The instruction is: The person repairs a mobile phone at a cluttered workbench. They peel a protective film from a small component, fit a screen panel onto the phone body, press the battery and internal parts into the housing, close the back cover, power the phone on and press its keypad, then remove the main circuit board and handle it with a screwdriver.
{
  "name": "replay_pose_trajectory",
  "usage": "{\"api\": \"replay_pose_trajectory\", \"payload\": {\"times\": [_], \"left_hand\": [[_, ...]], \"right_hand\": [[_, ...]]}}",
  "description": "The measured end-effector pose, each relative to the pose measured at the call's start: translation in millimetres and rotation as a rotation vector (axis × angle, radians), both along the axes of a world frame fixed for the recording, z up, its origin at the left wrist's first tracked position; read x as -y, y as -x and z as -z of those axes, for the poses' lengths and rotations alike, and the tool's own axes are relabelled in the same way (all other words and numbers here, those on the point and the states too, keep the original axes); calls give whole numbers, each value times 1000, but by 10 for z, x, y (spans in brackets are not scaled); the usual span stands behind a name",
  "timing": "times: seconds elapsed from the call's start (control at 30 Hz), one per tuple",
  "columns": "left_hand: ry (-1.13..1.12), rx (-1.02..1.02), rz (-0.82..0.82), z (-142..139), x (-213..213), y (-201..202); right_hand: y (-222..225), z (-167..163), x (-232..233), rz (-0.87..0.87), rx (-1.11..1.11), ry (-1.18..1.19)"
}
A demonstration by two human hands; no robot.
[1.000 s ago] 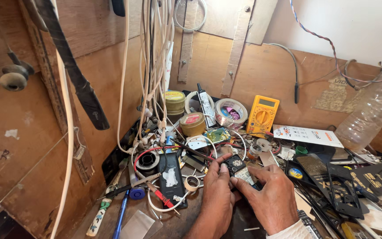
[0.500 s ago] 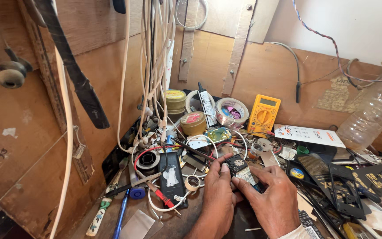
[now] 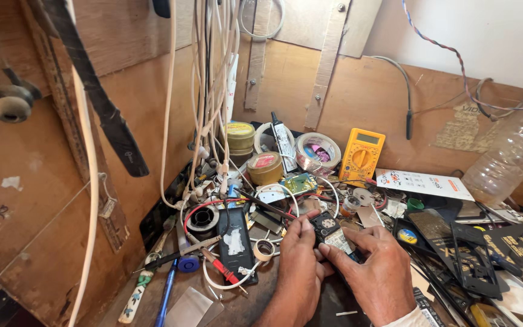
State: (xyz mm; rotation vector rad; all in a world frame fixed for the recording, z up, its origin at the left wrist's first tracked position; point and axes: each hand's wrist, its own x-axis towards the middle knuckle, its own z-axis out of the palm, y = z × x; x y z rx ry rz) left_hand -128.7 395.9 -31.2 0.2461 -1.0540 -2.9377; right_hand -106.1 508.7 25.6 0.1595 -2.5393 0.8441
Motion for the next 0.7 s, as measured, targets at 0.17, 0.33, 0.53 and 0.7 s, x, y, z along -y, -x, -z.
{"api": "replay_pose_trajectory", "payload": {"times": [0.17,0.33,0.53,0.7], "left_hand": [[-21,-3,1,-32,-8,-44],[-6,-2,-7,-45,-16,55],[-42,11,1,0,-40,161],[-49,6,-14,-29,-62,204]], "right_hand": [[-24,-11,-21,8,32,27],[55,-82,-22,21,94,80],[134,-120,-25,87,183,55],[203,-141,-32,42,114,56]]}}
